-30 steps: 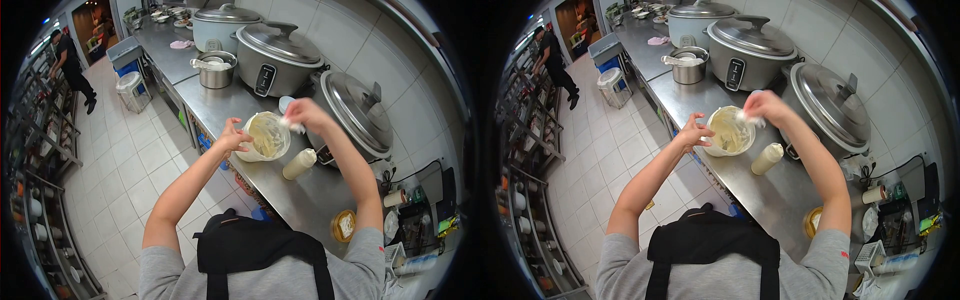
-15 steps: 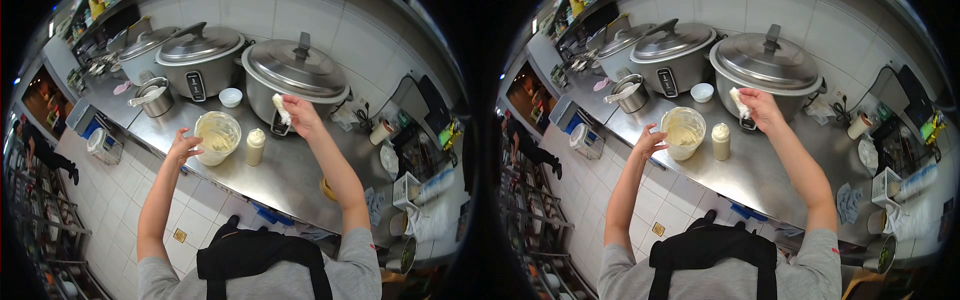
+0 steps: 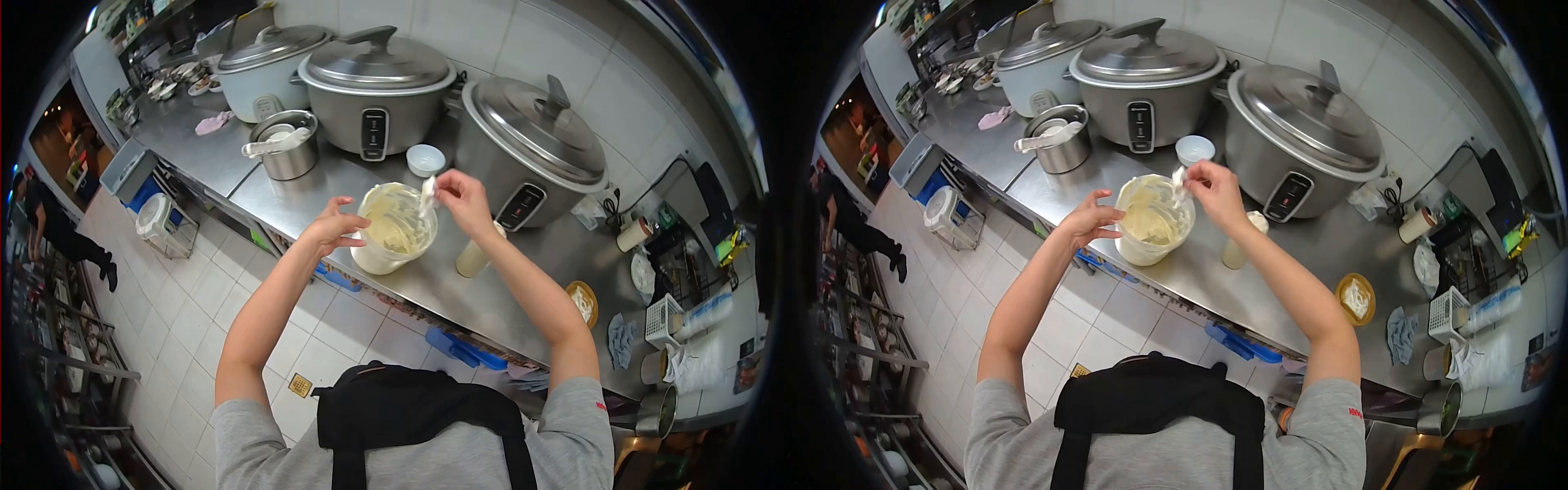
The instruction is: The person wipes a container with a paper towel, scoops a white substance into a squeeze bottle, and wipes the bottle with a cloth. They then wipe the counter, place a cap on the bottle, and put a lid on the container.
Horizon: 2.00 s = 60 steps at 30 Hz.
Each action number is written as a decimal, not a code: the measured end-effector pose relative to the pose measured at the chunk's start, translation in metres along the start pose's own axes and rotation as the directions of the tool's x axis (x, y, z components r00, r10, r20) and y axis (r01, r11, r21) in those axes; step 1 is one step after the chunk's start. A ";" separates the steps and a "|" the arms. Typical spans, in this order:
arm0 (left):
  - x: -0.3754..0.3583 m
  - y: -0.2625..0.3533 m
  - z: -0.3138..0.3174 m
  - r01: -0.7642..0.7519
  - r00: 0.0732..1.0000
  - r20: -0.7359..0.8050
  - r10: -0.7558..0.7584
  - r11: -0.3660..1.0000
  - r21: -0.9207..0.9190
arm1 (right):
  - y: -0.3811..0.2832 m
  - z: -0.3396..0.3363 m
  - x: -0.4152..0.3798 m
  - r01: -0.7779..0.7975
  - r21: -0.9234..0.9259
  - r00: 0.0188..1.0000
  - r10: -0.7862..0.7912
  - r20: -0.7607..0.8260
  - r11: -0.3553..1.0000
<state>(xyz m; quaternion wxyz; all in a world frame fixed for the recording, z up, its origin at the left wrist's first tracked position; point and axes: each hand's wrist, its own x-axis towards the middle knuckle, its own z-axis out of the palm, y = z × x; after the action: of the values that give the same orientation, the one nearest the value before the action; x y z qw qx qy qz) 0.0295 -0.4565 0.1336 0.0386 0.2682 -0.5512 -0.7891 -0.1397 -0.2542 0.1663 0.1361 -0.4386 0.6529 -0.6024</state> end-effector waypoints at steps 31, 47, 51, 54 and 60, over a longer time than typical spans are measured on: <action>0.030 0.007 0.000 0.052 0.988 0.147 -0.057 0.998 0.037 | -0.034 -0.069 -0.045 -0.312 0.496 0.906 0.411 -0.101 0.810; 0.082 0.001 -0.037 0.040 0.964 0.261 -0.060 0.996 0.078 | -0.077 -0.038 -0.323 -0.157 0.480 0.546 0.481 -0.686 0.863; 0.079 -0.013 -0.032 -0.412 0.908 0.095 0.407 0.836 0.361 | -0.066 0.004 -0.444 -0.122 0.483 0.301 0.496 -0.814 0.867; 0.000 -0.023 0.016 -0.743 0.613 0.038 0.789 0.560 0.366 | -0.073 0.075 -0.540 -0.112 0.475 0.051 0.483 -0.874 0.873; -0.106 -0.179 0.136 -0.664 0.703 0.501 0.504 0.718 0.209 | -0.108 0.269 -0.705 0.163 0.494 -0.556 0.493 -0.669 0.854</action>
<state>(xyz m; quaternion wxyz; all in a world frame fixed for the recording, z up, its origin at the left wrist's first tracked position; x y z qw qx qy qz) 0.0987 -0.2334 0.0482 0.1237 -0.0940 -0.7430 -0.6511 0.5021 0.0982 -0.0467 -0.3047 0.4807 0.3678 -0.7354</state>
